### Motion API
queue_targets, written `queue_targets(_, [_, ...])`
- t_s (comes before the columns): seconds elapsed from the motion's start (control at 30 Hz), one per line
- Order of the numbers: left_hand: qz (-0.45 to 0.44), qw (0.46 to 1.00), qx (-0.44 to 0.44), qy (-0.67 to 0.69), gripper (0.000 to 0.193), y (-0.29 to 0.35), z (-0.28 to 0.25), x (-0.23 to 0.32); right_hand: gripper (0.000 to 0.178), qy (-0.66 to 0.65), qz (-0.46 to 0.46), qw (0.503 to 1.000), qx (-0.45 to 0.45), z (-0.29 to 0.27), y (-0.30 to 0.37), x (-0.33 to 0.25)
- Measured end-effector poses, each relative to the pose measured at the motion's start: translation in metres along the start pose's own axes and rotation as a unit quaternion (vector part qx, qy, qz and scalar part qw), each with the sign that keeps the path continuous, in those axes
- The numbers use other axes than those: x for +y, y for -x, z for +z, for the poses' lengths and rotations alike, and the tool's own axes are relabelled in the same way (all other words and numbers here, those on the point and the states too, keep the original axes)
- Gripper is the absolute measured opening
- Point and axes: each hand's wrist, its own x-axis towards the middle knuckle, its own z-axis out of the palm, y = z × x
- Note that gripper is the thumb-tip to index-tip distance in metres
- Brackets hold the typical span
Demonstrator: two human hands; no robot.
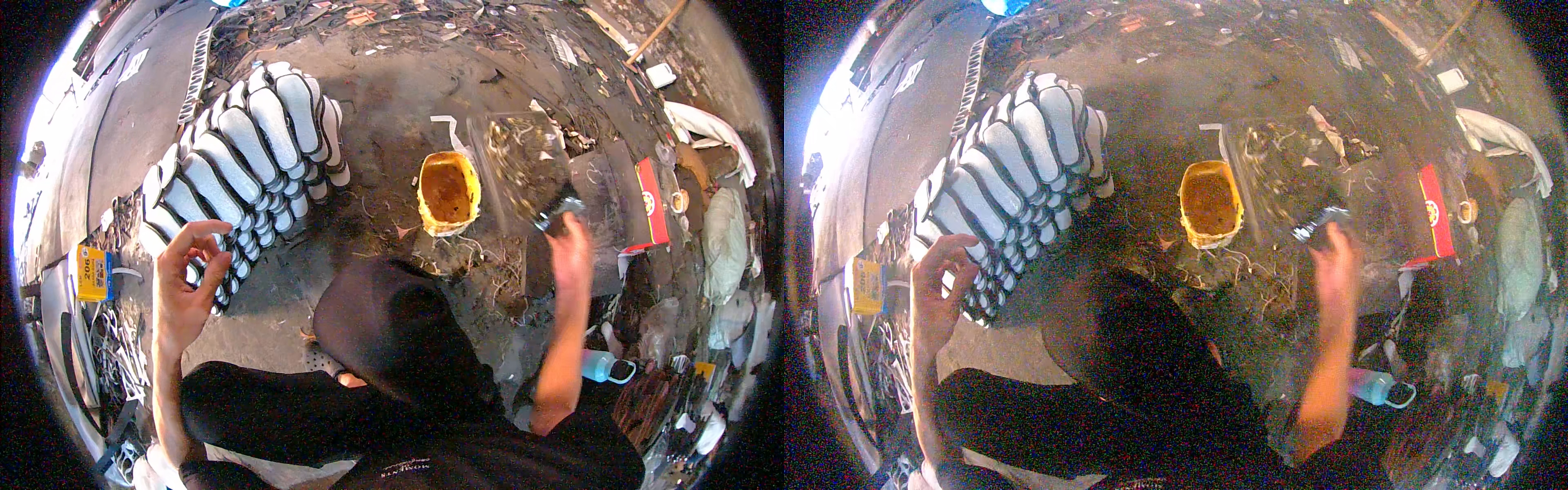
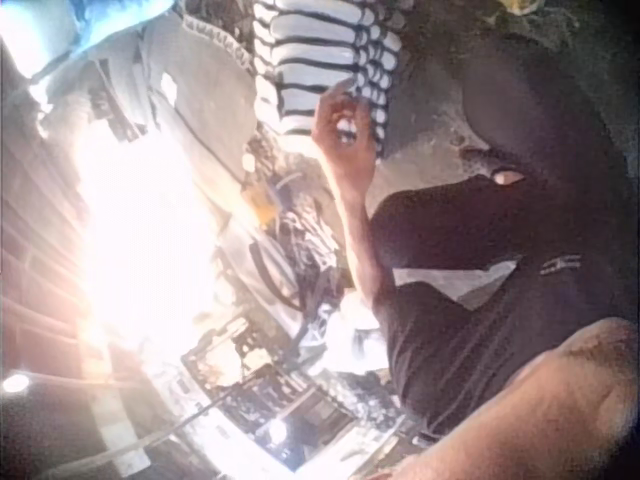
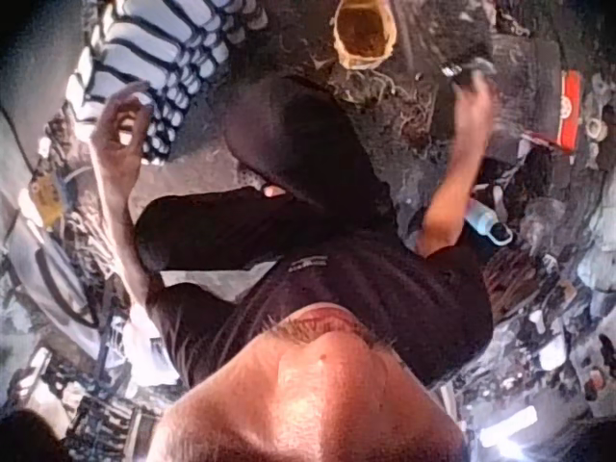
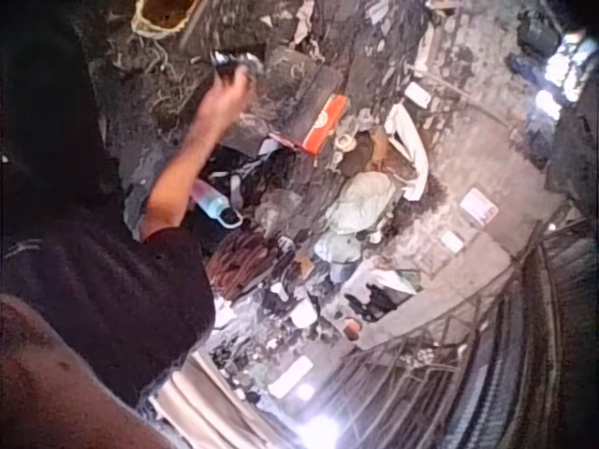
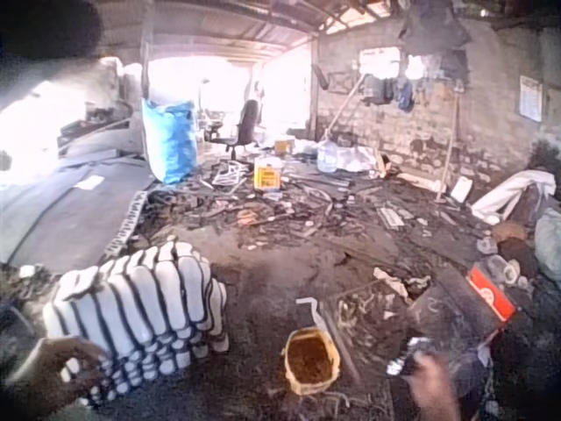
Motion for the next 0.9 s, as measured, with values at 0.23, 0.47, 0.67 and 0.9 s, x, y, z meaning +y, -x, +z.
queue_targets(0.23, [-0.024,1.0,0.002,0.014,0.029,0.003,-0.005,0.0,0.019,-0.035,0.087,0.996,0.005,0.106,0.022,0.133])
queue_targets(0.47, [-0.01,1.0,-0.002,0.005,0.028,-0.003,-0.003,-0.002,0.04,0.052,0.059,0.996,-0.05,0.082,0.031,0.162])
queue_targets(0.67, [0.001,1.0,-0.009,-0.006,0.029,-0.009,0.002,0.0,0.028,0.128,0.141,0.981,-0.027,0.077,0.028,0.143])
queue_targets(0.9, [-0.014,0.999,-0.022,-0.036,0.029,-0.004,-0.008,0.002,0.04,0.151,-0.044,0.985,-0.066,0.109,0.003,0.059])
